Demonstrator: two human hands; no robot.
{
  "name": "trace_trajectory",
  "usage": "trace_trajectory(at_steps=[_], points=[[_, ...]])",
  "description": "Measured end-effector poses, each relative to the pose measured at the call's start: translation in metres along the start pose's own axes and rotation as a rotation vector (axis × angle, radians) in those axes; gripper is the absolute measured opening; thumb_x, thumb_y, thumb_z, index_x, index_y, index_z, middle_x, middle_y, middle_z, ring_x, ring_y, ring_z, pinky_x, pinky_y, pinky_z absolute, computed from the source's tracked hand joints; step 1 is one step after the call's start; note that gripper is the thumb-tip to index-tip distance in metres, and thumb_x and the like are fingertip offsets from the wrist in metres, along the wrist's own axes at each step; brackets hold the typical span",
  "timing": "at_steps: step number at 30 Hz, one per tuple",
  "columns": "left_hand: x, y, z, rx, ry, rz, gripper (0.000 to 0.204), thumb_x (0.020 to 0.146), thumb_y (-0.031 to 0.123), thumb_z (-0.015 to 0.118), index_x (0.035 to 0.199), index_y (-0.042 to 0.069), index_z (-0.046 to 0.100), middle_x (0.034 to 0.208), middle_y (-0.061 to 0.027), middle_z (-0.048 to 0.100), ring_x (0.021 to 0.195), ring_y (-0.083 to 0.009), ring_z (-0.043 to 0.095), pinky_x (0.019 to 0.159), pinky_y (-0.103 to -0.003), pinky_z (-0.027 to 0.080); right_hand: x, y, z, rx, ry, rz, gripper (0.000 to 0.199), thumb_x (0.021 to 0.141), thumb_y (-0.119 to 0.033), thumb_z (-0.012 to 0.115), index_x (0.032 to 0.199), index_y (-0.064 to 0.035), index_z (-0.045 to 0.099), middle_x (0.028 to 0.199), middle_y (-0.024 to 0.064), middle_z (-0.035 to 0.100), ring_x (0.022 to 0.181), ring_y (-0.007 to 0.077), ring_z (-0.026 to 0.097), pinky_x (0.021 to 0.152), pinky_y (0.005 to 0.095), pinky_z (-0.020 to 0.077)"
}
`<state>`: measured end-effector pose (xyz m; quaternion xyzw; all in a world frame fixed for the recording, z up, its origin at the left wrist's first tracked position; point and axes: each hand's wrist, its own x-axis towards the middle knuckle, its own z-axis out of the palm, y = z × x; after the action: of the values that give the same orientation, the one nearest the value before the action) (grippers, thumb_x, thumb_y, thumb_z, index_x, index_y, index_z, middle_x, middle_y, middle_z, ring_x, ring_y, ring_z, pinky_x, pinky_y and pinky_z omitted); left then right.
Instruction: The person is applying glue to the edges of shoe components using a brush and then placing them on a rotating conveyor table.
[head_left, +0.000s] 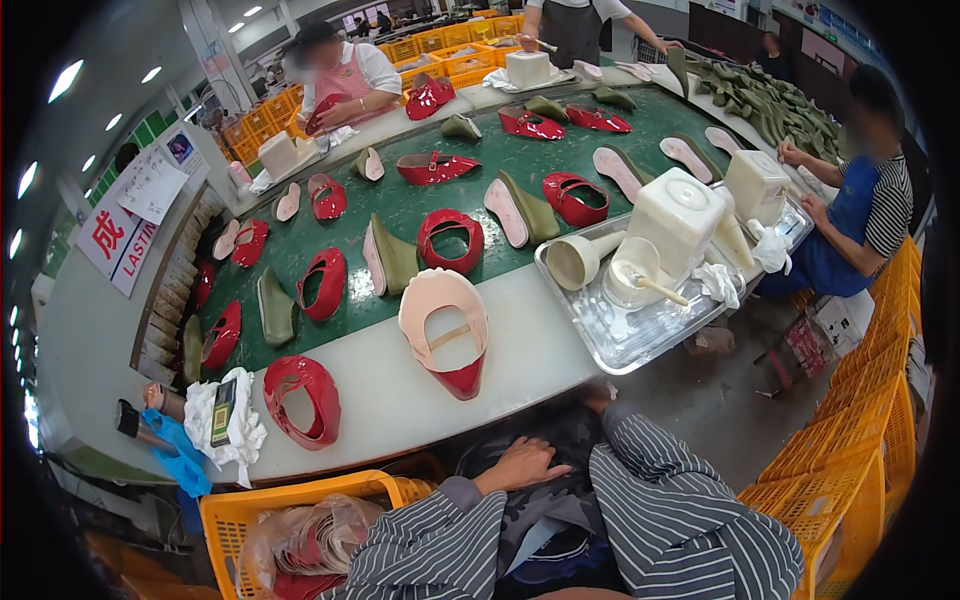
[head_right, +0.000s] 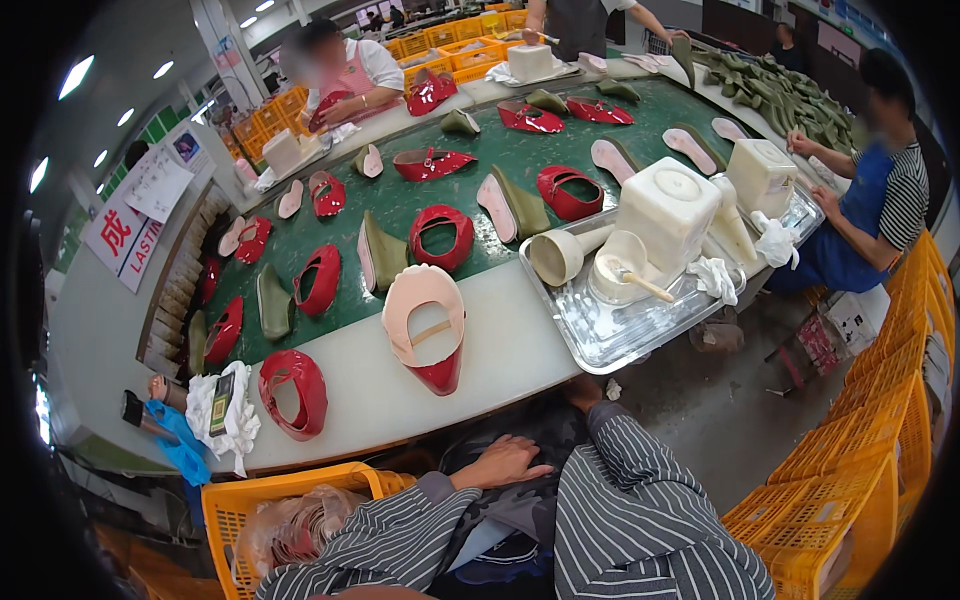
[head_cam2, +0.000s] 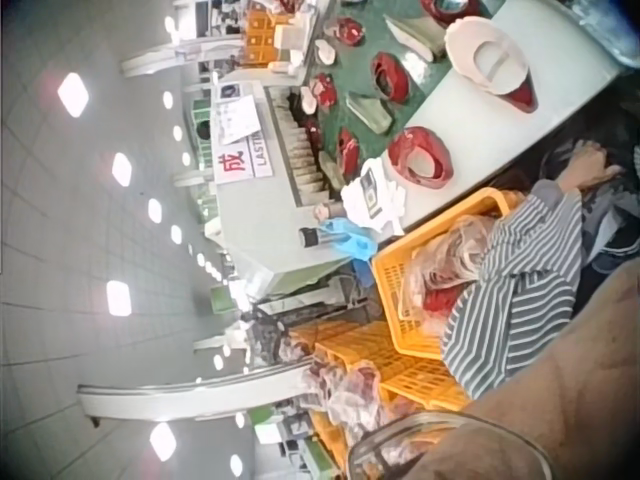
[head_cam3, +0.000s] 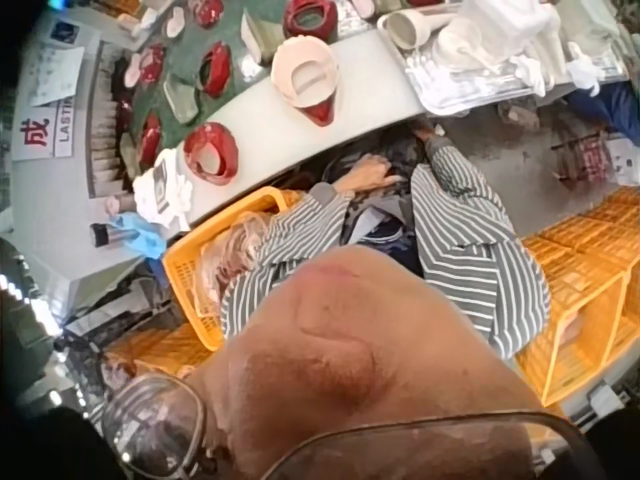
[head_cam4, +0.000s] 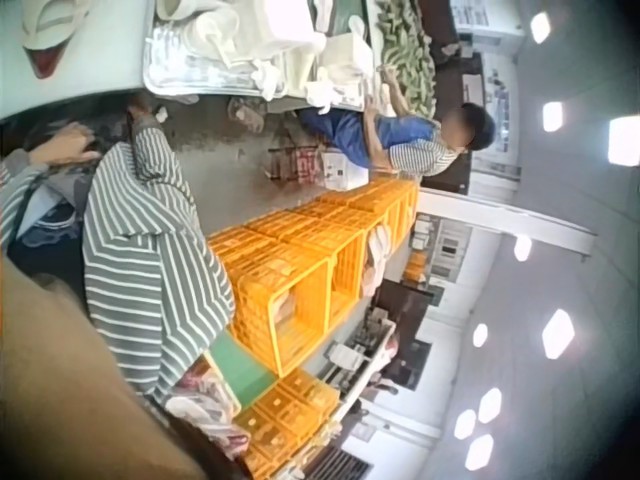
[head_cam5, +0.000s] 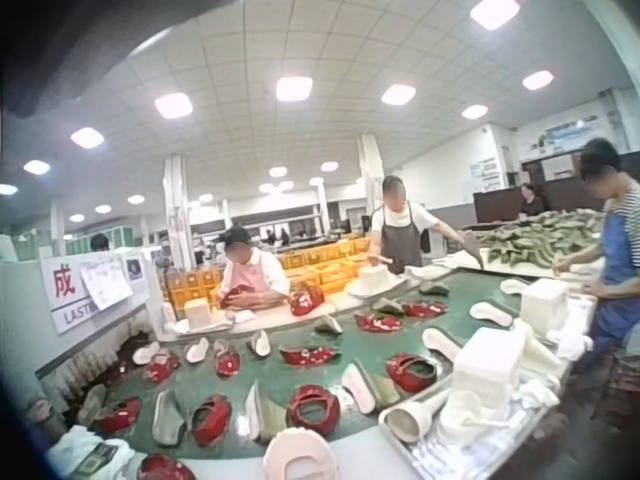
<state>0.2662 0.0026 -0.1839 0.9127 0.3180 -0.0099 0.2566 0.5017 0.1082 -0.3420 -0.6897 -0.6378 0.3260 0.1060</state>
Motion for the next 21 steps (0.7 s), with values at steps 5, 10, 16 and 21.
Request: trace_trajectory(at_steps=[5, 10, 16, 21], points=[[-0.003, 0.004, -0.001, -0.023, -0.007, 0.007, 0.059, 0.09, 0.052, 0.048, 0.091, -0.005, 0.063, 0.099, -0.018, 0.061, 0.1, -0.0325, 0.057, 0.092, -0.044, 0.04, -0.012, -0.004, -0.009, -0.03, 0.162, -0.238, 0.033, 0.087, -0.019, 0.049, 0.113, -0.002, 0.059, 0.117, 0.023, 0.058, 0.111, 0.0385, 0.054, 0.097, 0.0428, 0.041], [0.001, 0.006, -0.006, -0.028, -0.027, 0.025, 0.057, 0.09, 0.051, 0.049, 0.091, -0.004, 0.064, 0.098, -0.018, 0.061, 0.098, -0.0326, 0.057, 0.091, -0.044, 0.041, -0.04, 0.002, -0.022, 0.194, 0.046, -0.138, 0.04, 0.092, -0.027, 0.051, 0.118, 0.0031, 0.053, 0.118, 0.0257, 0.056, 0.113, 0.0391, 0.052, 0.096, 0.042, 0.0394], [0.0, 0.004, -0.013, 0.012, 0.042, 0.014, 0.052, 0.087, 0.049, 0.054, 0.089, -0.002, 0.065, 0.095, -0.0159, 0.063, 0.096, -0.0314, 0.059, 0.085, -0.045, 0.043, -0.115, -0.027, -0.055, 0.649, -0.211, 0.058, 0.064, 0.098, -0.04, 0.039, 0.145, -0.0011, 0.021, 0.146, 0.0217, 0.031, 0.136, 0.0304, 0.029, 0.111, 0.0311, 0.0224], [0.005, 0.005, -0.013, 0.003, 0.035, 0.012, 0.051, 0.088, 0.047, 0.054, 0.093, -0.002, 0.064, 0.101, -0.0165, 0.062, 0.102, -0.0317, 0.057, 0.091, -0.045, 0.041, -0.17, 0.03, -0.029, 0.974, -0.308, 0.102, 0.068, 0.099, -0.044, 0.036, 0.148, -0.0033, 0.011, 0.151, 0.0159, 0.022, 0.139, 0.0265, 0.021, 0.112, 0.0314, 0.0195]])
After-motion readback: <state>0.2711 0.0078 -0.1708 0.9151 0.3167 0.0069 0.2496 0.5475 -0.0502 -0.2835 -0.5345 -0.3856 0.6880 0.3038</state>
